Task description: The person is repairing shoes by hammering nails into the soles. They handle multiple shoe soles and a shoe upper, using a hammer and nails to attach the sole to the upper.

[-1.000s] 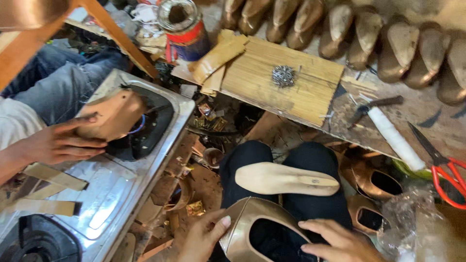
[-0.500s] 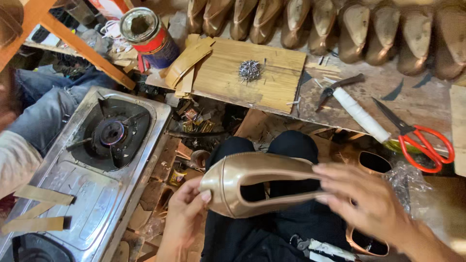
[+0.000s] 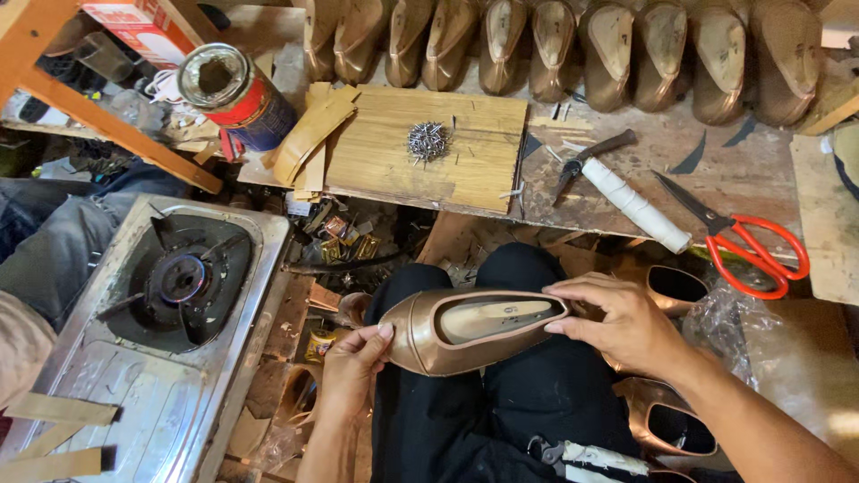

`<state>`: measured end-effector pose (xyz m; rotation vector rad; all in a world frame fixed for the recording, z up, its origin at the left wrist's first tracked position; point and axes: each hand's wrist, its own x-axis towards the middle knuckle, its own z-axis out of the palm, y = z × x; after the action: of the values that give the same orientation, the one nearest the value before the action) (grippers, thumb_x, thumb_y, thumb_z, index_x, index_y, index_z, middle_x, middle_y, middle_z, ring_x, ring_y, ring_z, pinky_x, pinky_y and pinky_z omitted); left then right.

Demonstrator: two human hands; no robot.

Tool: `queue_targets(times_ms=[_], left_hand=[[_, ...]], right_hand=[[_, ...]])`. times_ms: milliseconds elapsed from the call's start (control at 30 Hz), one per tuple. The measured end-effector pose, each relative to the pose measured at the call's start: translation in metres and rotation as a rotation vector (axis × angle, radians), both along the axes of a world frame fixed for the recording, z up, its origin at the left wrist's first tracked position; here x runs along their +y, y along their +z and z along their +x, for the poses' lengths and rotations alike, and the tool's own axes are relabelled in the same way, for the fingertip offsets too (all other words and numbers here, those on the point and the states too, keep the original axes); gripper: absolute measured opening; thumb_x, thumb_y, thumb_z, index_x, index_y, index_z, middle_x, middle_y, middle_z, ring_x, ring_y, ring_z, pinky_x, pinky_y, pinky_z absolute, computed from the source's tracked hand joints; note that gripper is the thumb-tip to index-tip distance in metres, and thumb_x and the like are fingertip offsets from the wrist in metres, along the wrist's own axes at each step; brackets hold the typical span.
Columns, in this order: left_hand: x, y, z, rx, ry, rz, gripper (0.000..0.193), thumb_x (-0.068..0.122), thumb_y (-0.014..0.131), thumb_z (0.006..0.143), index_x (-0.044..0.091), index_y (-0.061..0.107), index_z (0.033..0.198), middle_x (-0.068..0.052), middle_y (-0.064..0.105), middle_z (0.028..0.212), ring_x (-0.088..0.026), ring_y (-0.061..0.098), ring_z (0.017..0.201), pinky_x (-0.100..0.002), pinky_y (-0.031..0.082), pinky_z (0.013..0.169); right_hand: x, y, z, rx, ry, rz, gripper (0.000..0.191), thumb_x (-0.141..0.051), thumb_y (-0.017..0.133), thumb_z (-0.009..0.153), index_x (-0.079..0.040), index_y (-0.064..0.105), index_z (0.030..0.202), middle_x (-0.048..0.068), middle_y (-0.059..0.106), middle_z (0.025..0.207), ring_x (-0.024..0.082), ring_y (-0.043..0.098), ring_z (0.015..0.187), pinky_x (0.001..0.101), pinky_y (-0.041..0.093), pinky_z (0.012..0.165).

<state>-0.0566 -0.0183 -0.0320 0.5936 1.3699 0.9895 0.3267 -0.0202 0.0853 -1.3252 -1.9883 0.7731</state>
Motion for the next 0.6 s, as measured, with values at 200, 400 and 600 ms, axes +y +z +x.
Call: queue_targets(times_ms=[200,400,600], left_hand=[[0.001,-0.003,0.0,0.036,0.026,-0.006,0.023,0.019,0.084,0.082,0.0,0.077,0.09,-0.001,0.068,0.073,-0.008,0.054,0.062,-0.024,0.041,0.058],[-0.006,0.001,0.004,-0.093,0.061,-0.017,0.018,0.017,0.08,0.087,0.001,0.073,0.089,-0.002,0.068,0.074,-0.008,0.054,0.063,-0.023,0.043,0.06],[-0.01,0.01,0.009,-0.047,0.071,-0.037,0.017,0.019,0.079,0.089,0.003,0.073,0.091,0.0,0.067,0.075,-0.007,0.054,0.064,-0.023,0.043,0.061]], right_hand=[[0.0,-0.004,-0.007,-0.038,-0.05,0.05,0.038,-0.027,0.088,0.069,-0.003,0.079,0.098,0.01,0.079,0.093,0.021,0.076,0.084,0.0343,0.056,0.074],[0.008,0.009,-0.006,-0.035,-0.042,-0.068,0.037,-0.027,0.087,0.07,-0.004,0.079,0.099,0.009,0.078,0.088,0.02,0.075,0.078,0.0347,0.057,0.069],[0.012,0.01,-0.006,-0.095,-0.05,-0.099,0.037,-0.028,0.087,0.069,-0.005,0.08,0.097,0.008,0.079,0.088,0.02,0.074,0.079,0.0345,0.057,0.068]])
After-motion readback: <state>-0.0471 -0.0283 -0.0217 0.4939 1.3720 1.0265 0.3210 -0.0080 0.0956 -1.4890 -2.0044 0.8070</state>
